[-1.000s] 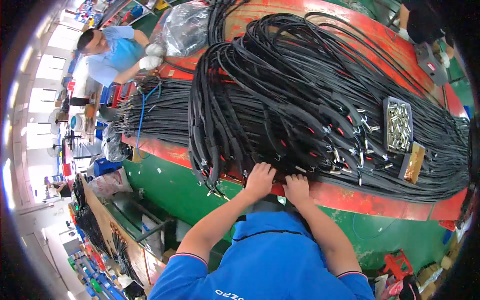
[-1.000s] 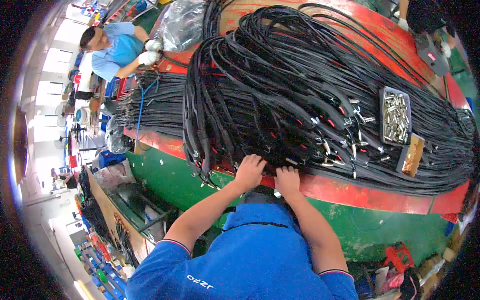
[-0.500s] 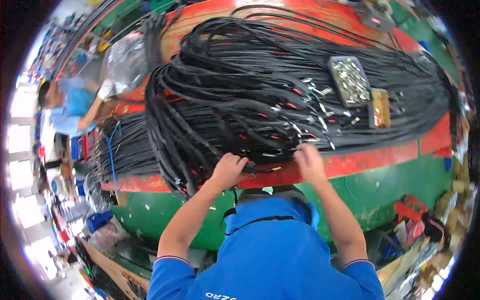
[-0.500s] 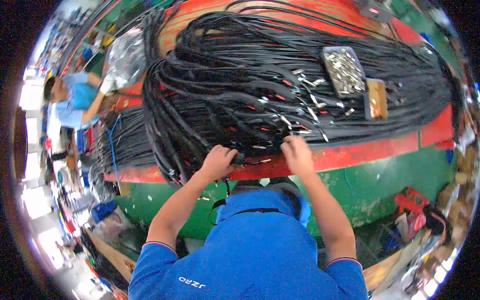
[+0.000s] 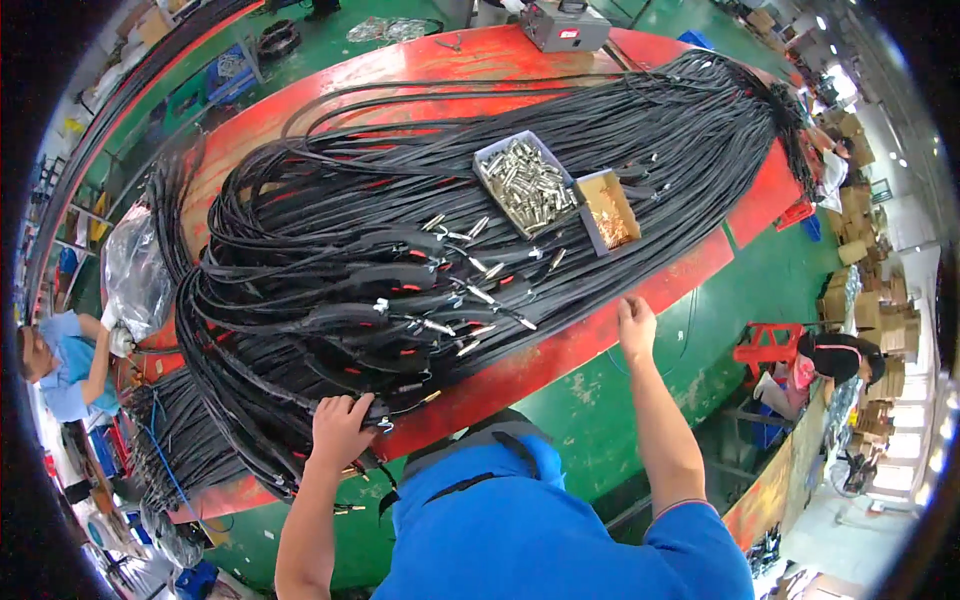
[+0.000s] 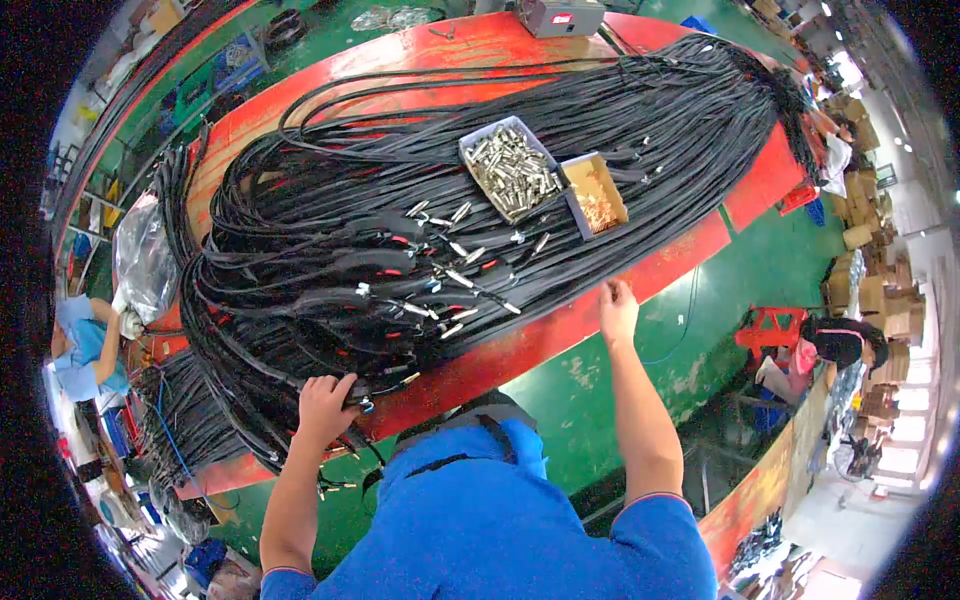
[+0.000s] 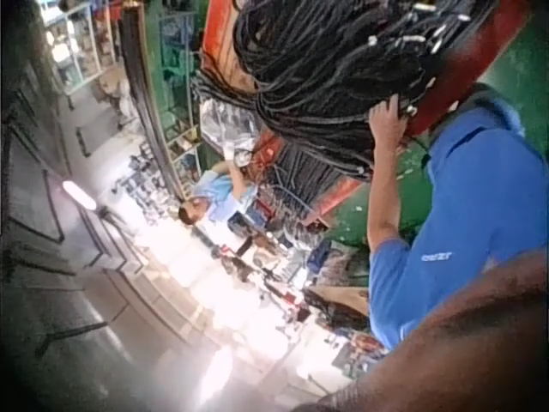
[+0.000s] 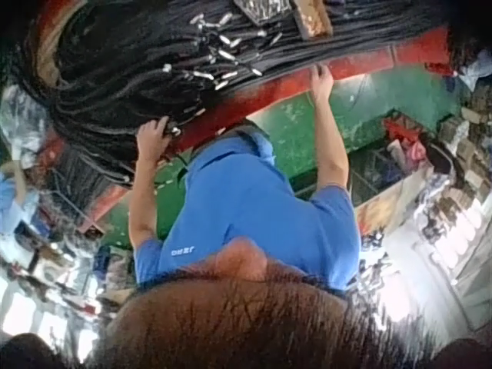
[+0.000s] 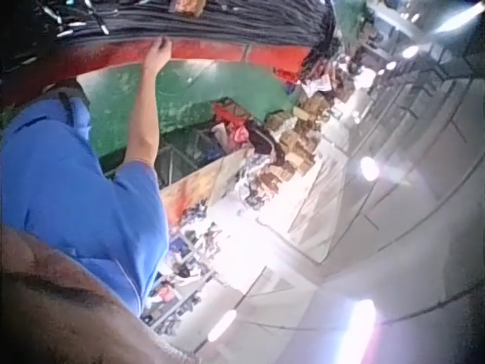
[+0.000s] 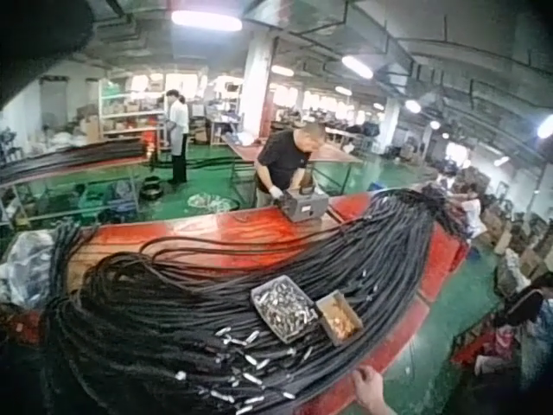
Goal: The person assembles electrical connectors onto bundles of black cables by hand, attaching metal terminals to the cables.
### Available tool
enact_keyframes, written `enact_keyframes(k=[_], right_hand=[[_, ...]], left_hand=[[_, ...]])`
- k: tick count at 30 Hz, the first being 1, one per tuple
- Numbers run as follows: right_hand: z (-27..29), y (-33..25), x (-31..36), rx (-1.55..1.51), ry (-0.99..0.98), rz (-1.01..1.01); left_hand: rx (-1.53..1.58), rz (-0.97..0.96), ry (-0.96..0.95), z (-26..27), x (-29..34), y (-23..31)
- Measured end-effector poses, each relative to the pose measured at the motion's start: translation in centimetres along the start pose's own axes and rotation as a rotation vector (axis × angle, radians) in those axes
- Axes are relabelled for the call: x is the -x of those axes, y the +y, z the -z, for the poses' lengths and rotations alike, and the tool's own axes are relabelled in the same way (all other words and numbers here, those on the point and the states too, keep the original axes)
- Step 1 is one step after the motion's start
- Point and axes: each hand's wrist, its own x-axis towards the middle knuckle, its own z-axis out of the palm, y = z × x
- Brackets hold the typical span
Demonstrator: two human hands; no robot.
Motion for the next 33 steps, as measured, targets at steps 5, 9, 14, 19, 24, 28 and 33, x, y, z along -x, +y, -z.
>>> enact_keyframes(k=[5, 9, 14, 19, 24, 28, 33], right_hand=[[-2.3, -1.2, -11.8, 0.246, 0.001, 0.209], [-5.7, -1.3, -19.5, 0.380, -0.109, 0.209], [-8.3, 0.8, -24.6, 0.569, -0.218, 0.173], [-8.9, 1.3, -26.5, 0.615, -0.274, 0.159], [-8.8, 0.1, -26.4, 0.535, -0.312, 0.109], [-8.5, 0.1, -25.5, 0.548, -0.238, 0.134], [-7.9, -1.9, -22.5, 0.230, -0.051, 0.243]], left_hand=[[-0.053, 0.073, -0.027, 0.1, -2.0, 0.7], [-0.066, 0.168, -0.116, 0.7, -3.5, 1.6], [-0.081, 0.215, -0.125, 0.7, -5.5, 2.1], [-0.065, 0.214, -0.122, 1.1, -6.7, 2.2], [-0.051, 0.166, -0.070, 1.1, -8.1, 2.3], [-0.010, 0.128, -0.129, 1.2, -8.2, 1.9], [-0.034, 0.123, -0.117, 2.0, -7.7, 1.8]])
